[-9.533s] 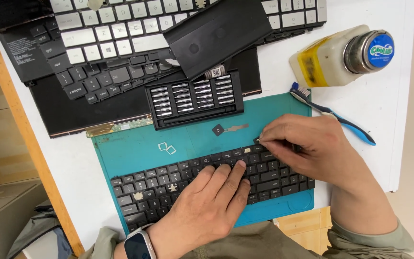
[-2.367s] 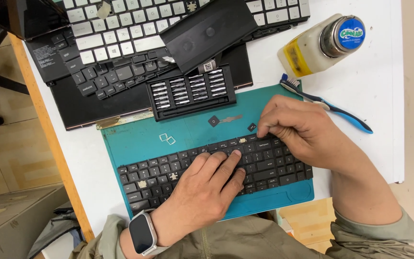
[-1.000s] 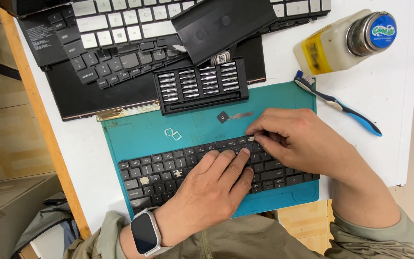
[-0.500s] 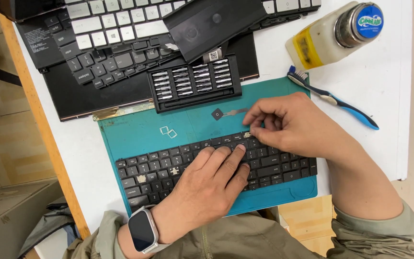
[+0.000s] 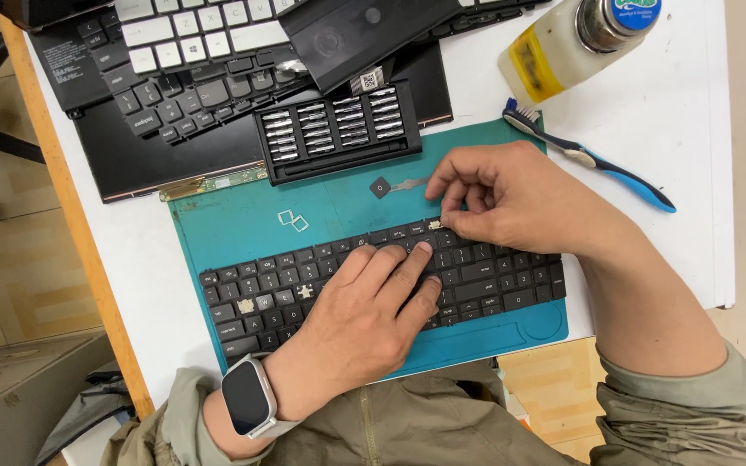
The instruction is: A person is repairing a laptop keyboard by carefully installing individual scissor switches and snapping keycaps into place at a repair workstation.
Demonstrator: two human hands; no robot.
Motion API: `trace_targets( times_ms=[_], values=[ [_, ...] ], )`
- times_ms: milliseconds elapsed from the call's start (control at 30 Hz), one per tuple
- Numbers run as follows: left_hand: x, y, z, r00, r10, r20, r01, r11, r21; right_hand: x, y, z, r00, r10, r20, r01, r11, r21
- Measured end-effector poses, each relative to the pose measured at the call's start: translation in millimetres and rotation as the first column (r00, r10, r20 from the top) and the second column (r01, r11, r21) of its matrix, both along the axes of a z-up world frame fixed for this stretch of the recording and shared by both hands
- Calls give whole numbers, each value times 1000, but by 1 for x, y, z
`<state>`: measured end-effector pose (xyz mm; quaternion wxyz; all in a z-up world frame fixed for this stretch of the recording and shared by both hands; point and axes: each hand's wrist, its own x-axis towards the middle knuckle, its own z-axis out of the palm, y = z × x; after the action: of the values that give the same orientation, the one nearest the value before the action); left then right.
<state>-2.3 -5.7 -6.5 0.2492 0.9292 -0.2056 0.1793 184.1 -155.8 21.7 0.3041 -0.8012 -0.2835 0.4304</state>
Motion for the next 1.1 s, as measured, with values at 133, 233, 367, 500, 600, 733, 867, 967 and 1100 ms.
trace_targets(
  times_ms=[133, 233, 367, 500, 600, 733, 867, 967, 1100],
  values=[
    [0, 0, 1, 1000, -10, 5, 10, 1000, 15, -1, 1, 1, 998, 35, 49, -36, 999, 7],
    [0, -1, 0, 1000, -1, 13, 0, 1000, 18, -2, 1, 0, 993, 61, 99, -63, 998, 15],
    [-1, -3, -3, 1000, -1, 7, 0, 998, 65, -4, 2, -1, 989, 83, 124, -85, 996, 15],
    [-1, -4, -3, 1000, 0, 5, -1, 994, 105, -5, 2, -1, 987, 95, 126, -96, 995, 2],
    [1, -3, -1, 1000, -1, 9, 0, 994, 110, -5, 2, -1, 983, 119, 139, -120, 993, 1],
    [1, -3, -1, 1000, -7, 10, 6, 996, 94, -6, 2, -3, 979, 135, 151, -139, 990, 16],
    [0, -3, 0, 1000, -9, 2, 9, 996, 92, -7, 2, -7, 975, 139, 176, -147, 989, 33],
    [-1, -3, -1, 1000, -7, -5, 8, 994, 111, -7, 2, -7, 968, 152, 200, -159, 987, 23],
    [0, -4, -2, 1000, -3, -15, 5, 996, 93, -9, 5, -2, 976, 136, 172, -135, 991, -13]
  ],
)
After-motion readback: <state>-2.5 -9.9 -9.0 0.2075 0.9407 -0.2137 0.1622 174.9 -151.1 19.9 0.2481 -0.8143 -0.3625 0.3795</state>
